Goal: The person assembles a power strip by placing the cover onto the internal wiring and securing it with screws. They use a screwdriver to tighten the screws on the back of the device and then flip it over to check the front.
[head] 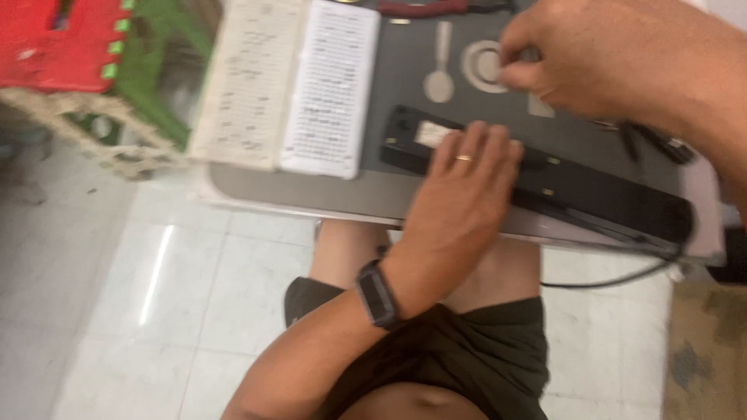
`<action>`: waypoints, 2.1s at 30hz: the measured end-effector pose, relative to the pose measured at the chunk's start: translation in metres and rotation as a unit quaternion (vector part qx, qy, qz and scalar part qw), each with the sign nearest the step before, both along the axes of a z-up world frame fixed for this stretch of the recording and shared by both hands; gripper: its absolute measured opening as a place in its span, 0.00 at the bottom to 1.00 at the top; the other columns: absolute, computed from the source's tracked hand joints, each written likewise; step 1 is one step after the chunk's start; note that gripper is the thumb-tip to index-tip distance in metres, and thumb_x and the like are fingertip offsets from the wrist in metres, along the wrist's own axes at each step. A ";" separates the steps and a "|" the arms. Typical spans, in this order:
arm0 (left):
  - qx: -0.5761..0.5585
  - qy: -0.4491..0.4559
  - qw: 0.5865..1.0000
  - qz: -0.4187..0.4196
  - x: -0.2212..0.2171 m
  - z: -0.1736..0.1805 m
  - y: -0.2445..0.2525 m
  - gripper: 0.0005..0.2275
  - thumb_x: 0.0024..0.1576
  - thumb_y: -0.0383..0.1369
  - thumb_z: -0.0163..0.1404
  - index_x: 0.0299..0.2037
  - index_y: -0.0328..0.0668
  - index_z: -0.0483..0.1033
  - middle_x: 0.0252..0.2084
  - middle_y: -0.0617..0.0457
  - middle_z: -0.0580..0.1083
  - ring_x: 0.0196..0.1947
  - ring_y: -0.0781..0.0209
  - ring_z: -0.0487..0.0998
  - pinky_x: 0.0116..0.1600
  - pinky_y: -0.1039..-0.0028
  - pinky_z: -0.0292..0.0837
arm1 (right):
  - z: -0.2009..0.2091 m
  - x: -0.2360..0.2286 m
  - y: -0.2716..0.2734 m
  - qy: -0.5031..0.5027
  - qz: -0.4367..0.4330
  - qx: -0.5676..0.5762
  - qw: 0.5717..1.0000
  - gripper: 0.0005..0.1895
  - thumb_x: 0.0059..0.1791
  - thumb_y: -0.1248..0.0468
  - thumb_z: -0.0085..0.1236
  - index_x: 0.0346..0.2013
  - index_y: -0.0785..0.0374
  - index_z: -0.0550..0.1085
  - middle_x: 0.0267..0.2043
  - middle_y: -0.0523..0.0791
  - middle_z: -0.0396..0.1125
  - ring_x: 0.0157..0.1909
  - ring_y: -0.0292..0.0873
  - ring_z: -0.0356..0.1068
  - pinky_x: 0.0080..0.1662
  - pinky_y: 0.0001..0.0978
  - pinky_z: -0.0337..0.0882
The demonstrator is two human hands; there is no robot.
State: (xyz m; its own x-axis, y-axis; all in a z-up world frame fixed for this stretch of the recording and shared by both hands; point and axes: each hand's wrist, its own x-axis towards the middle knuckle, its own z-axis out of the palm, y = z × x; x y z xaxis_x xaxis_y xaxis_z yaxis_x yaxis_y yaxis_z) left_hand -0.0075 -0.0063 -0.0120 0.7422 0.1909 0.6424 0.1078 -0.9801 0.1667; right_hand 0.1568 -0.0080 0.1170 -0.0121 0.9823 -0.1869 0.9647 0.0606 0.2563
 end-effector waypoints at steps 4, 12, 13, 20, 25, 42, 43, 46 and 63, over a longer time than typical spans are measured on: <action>-0.010 0.041 0.999 -0.022 0.007 -0.007 -0.004 0.22 0.54 0.22 0.38 0.60 0.29 0.63 0.62 0.36 0.64 0.63 0.37 0.63 0.66 0.49 0.58 | -0.017 0.062 -0.042 -0.124 -0.222 -0.075 0.964 0.17 0.43 0.60 0.51 0.45 0.47 0.78 0.37 0.48 0.76 0.39 0.54 0.76 0.40 0.44 0.74; 0.038 0.047 0.998 0.009 0.003 -0.004 -0.002 0.23 0.51 0.15 0.41 0.60 0.29 0.65 0.61 0.37 0.65 0.63 0.39 0.63 0.66 0.51 0.58 | -0.061 0.109 -0.077 -0.098 -0.232 -0.094 0.963 0.14 0.46 0.59 0.50 0.42 0.44 0.80 0.41 0.44 0.76 0.44 0.52 0.75 0.41 0.42 0.72; 0.037 0.047 0.998 0.012 0.003 -0.004 -0.002 0.23 0.52 0.16 0.40 0.60 0.29 0.65 0.60 0.37 0.65 0.62 0.39 0.64 0.66 0.51 0.58 | -0.061 0.109 -0.076 -0.108 -0.237 -0.117 0.958 0.12 0.47 0.58 0.49 0.39 0.43 0.80 0.38 0.42 0.76 0.42 0.50 0.74 0.40 0.41 0.71; 0.036 0.054 0.998 0.014 0.002 0.000 -0.003 0.22 0.51 0.17 0.41 0.60 0.30 0.65 0.60 0.39 0.65 0.62 0.41 0.63 0.66 0.53 0.57 | -0.066 0.110 -0.072 -0.126 -0.208 -0.151 0.958 0.09 0.48 0.57 0.51 0.35 0.46 0.79 0.35 0.43 0.74 0.41 0.49 0.73 0.41 0.43 0.73; 0.040 0.040 0.998 0.018 0.002 0.003 -0.003 0.22 0.51 0.15 0.41 0.58 0.30 0.66 0.59 0.39 0.66 0.61 0.42 0.64 0.65 0.54 0.59 | -0.048 0.088 -0.072 -0.064 -0.257 -0.142 0.954 0.09 0.49 0.61 0.49 0.33 0.60 0.77 0.35 0.49 0.73 0.40 0.51 0.71 0.45 0.43 0.71; -0.018 -0.006 1.000 0.022 0.001 0.002 -0.005 0.22 0.53 0.21 0.47 0.60 0.26 0.63 0.61 0.33 0.65 0.66 0.34 0.62 0.73 0.47 0.54 | 0.004 -0.058 0.002 0.227 -0.029 0.077 0.970 0.07 0.46 0.66 0.55 0.31 0.62 0.81 0.33 0.42 0.76 0.34 0.39 0.74 0.38 0.31 0.72; 0.000 0.007 0.999 0.040 0.002 0.002 -0.005 0.23 0.53 0.23 0.49 0.61 0.29 0.63 0.63 0.36 0.64 0.66 0.38 0.62 0.73 0.49 0.55 | 0.000 -0.058 0.008 0.221 -0.039 0.046 0.973 0.10 0.46 0.66 0.52 0.34 0.60 0.81 0.38 0.43 0.75 0.41 0.42 0.73 0.44 0.36 0.72; 0.019 0.010 0.998 0.056 0.001 -0.001 -0.005 0.22 0.55 0.26 0.49 0.61 0.32 0.64 0.62 0.38 0.65 0.65 0.41 0.63 0.71 0.54 0.58 | -0.004 -0.059 0.027 0.217 -0.076 -0.004 0.973 0.14 0.48 0.64 0.47 0.40 0.59 0.80 0.46 0.44 0.74 0.49 0.46 0.72 0.51 0.41 0.70; -0.002 -0.046 0.997 0.055 -0.003 0.005 -0.002 0.15 0.57 0.24 0.45 0.54 0.29 0.67 0.52 0.40 0.68 0.57 0.46 0.68 0.66 0.60 0.63 | 0.022 -0.097 0.061 0.233 -0.313 -0.138 0.910 0.15 0.52 0.63 0.44 0.45 0.57 0.79 0.41 0.43 0.75 0.38 0.42 0.71 0.40 0.36 0.71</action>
